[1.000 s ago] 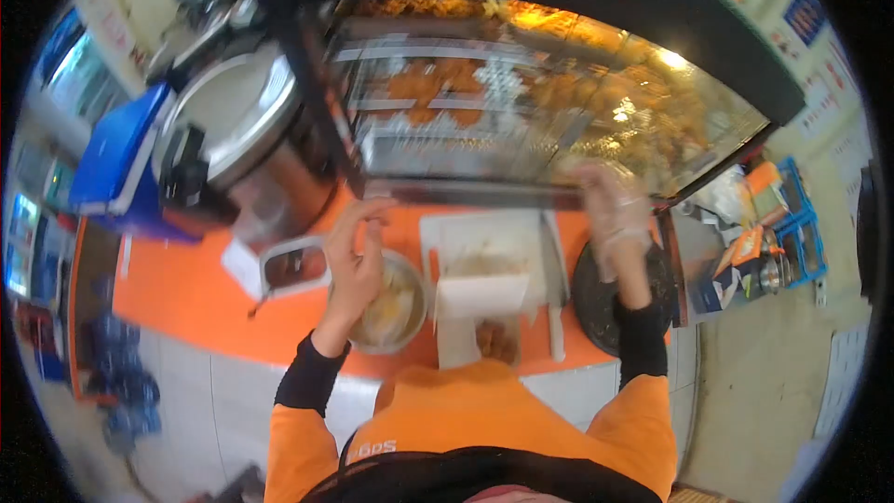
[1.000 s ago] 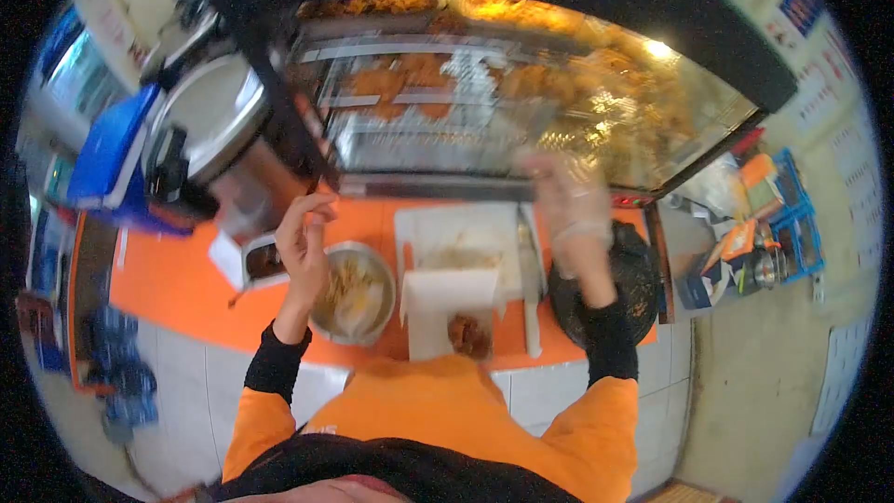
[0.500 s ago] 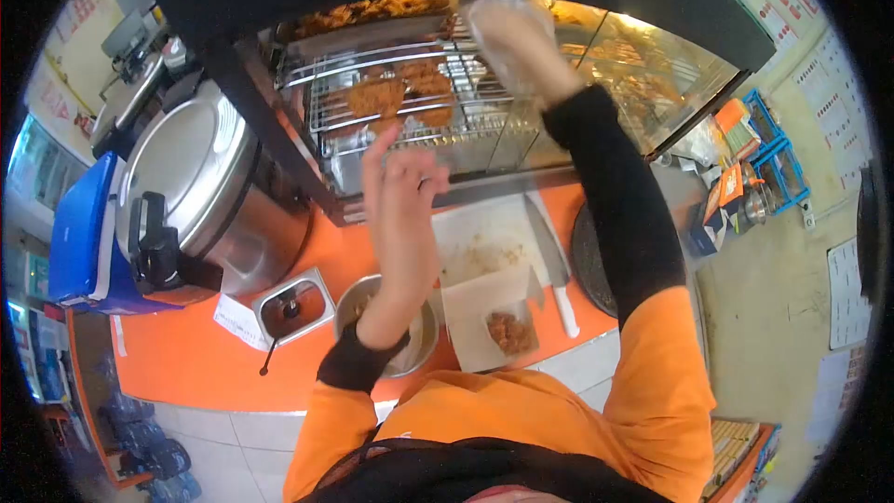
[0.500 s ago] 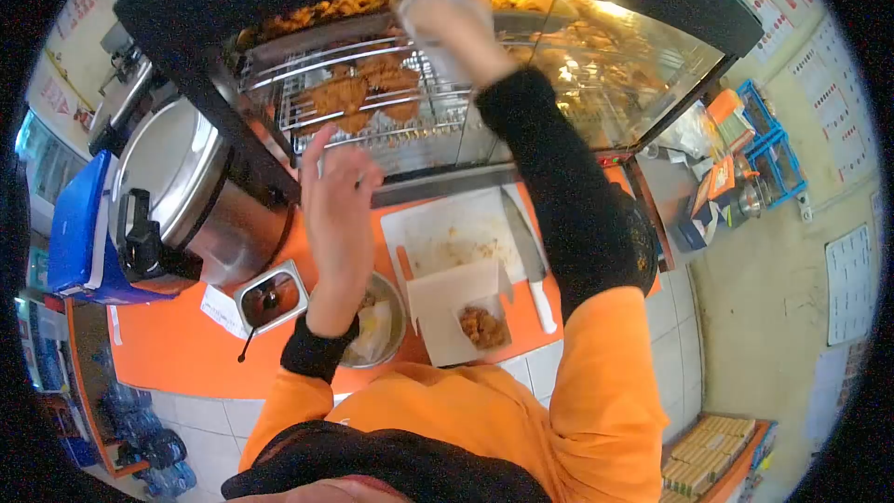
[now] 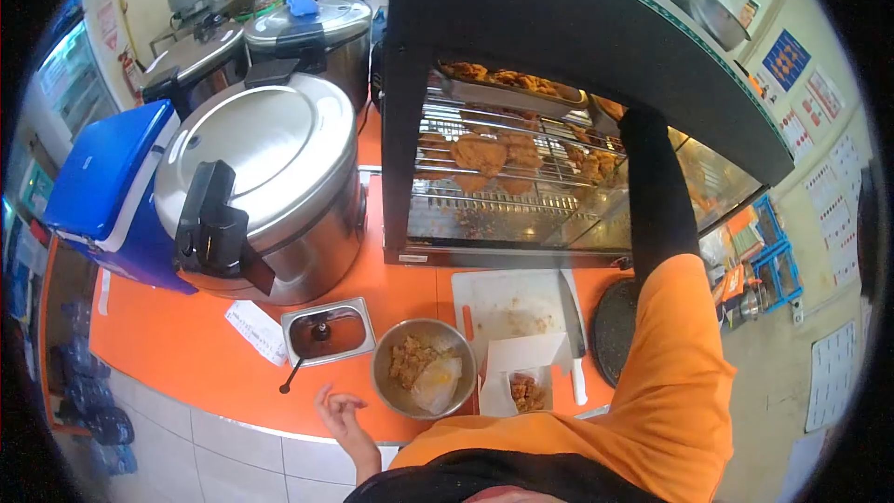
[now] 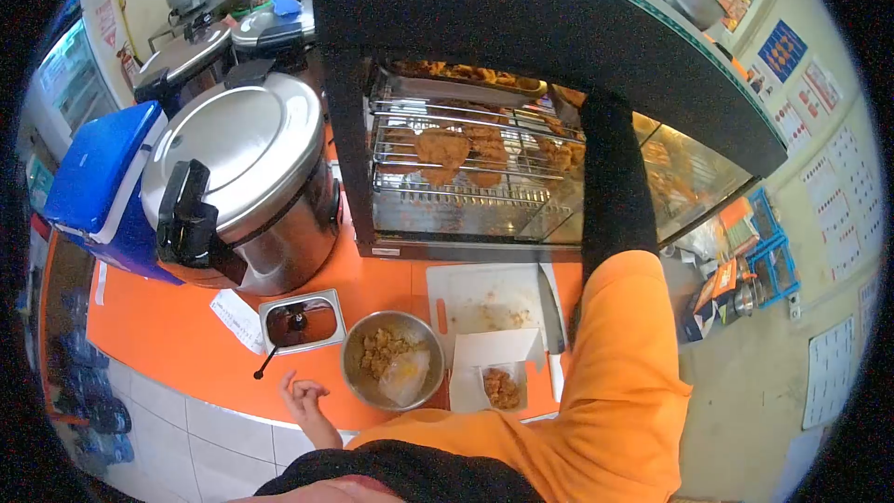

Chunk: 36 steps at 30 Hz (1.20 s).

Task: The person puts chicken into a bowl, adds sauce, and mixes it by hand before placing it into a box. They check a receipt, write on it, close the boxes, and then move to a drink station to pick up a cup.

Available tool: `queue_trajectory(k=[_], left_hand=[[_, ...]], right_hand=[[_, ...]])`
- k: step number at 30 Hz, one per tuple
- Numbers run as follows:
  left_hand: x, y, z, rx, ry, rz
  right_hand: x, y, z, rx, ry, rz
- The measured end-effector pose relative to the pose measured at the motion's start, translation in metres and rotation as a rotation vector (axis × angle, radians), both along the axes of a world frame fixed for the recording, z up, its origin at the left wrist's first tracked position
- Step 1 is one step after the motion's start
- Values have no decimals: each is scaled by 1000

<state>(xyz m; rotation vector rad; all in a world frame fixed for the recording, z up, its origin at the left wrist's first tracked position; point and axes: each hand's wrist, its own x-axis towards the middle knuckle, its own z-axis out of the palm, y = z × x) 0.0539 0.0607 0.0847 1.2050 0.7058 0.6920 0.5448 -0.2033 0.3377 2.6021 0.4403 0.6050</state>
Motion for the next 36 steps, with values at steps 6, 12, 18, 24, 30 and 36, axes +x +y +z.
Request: queue_trajectory(k=[6,12,18,24,30,36], left_hand=[[-21,9,-13,55,14,211],[-33,4,-39,180,124,296],[-29,-17,-32,217,80,262],[-36,-38,-27,247,24,264],[-44,-44,-53,248,65,298],[-59,-20,-132,525,397,430]], right_hand=[[7,-10,6,-24,-75,10],[-6,-17,-1,-41,-160,56],[-20,-13,-8,-63,-198,79],[-3,-15,-14,-34,-122,68],[59,-40,-26,191,4,344],[51,-20,-30,227,-52,135]])
